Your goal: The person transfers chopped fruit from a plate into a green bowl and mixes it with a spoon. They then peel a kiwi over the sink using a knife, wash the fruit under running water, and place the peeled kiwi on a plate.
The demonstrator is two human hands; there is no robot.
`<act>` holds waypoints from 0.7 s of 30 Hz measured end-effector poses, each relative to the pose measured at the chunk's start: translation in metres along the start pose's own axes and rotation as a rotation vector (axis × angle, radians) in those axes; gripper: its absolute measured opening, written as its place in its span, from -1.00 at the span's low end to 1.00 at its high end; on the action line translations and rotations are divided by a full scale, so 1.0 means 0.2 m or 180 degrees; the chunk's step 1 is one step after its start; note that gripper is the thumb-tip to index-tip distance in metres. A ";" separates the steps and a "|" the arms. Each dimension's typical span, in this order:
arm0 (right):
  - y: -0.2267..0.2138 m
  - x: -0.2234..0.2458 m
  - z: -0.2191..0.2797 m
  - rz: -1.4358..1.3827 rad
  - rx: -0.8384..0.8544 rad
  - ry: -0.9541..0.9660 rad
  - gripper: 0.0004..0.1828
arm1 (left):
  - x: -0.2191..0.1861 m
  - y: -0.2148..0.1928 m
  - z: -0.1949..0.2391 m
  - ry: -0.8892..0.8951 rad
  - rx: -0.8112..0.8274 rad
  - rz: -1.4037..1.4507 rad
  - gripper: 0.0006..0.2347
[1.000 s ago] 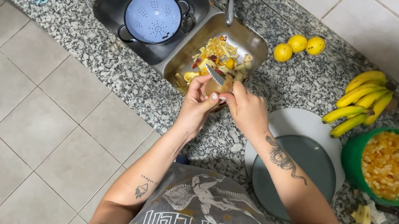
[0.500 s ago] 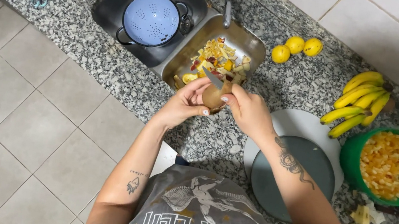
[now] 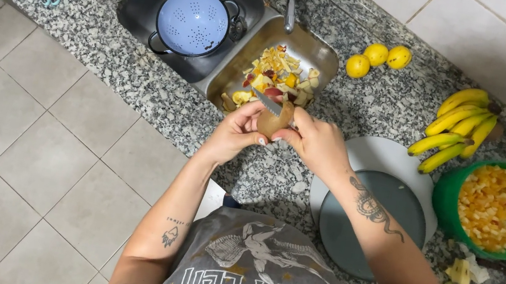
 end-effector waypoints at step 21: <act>0.09 -0.09 0.03 0.0561 -0.0330 -0.0415 -0.48 | 0.04 0.01 0.01 0.0078 -0.0840 0.0129 -0.46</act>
Point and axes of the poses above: each hand's wrist, its own z-axis away from the middle knuckle, its own y-axis out of the palm, x = y × z, the point moved 10 cm from there along -z, towards the middle knuckle, and after that the axes turned 8 degrees about -z, right-handed, at the moved point
